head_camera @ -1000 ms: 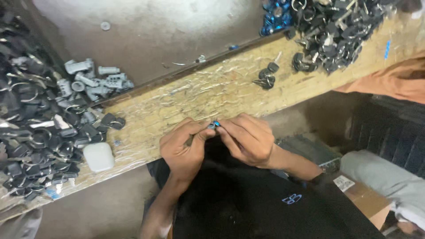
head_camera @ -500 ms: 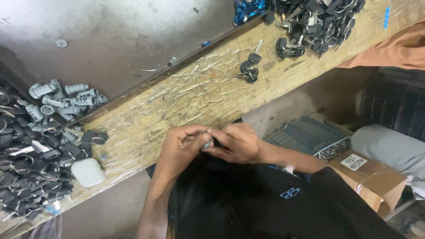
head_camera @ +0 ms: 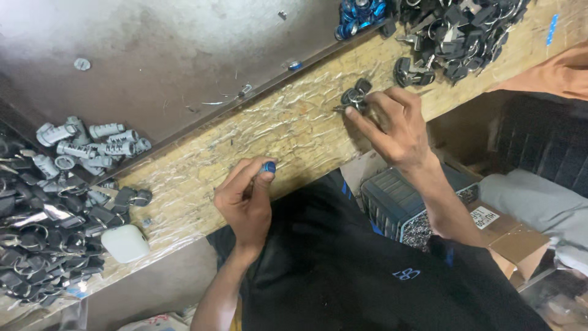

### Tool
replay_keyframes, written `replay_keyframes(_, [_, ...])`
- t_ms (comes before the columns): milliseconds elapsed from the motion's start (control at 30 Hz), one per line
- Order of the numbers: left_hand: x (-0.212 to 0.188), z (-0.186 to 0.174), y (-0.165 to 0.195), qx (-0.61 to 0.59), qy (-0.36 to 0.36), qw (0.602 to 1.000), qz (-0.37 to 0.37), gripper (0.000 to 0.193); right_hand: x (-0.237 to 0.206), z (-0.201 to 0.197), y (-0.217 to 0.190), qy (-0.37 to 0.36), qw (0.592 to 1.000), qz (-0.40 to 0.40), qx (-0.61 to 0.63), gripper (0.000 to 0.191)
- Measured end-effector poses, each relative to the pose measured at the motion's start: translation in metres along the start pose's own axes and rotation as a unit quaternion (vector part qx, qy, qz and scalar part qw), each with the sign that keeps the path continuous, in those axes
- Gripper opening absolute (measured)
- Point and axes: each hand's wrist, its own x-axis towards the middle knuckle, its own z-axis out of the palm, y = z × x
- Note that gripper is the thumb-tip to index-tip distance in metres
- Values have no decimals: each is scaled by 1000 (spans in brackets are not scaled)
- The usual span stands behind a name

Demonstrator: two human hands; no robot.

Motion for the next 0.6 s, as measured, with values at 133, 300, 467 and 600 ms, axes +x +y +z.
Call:
replay_keyframes(133, [2,-8,4,-85,-17,995,-56,13,12,15,-20,145,974,95,147,20])
replay_keyframes(300, [2,-17,-5,-214,-46,975,-44,20,23,12,-81,125,600,314,725,14])
replay_keyframes(467, [-3,-32,-3,-171,-62,983,30,20,36,4,-102,-105,770,276,566,11])
replay_keyframes(600, [-2,-47,3,-40,-59,992,107,16,48,-3,-106,-105,909,113,388,15])
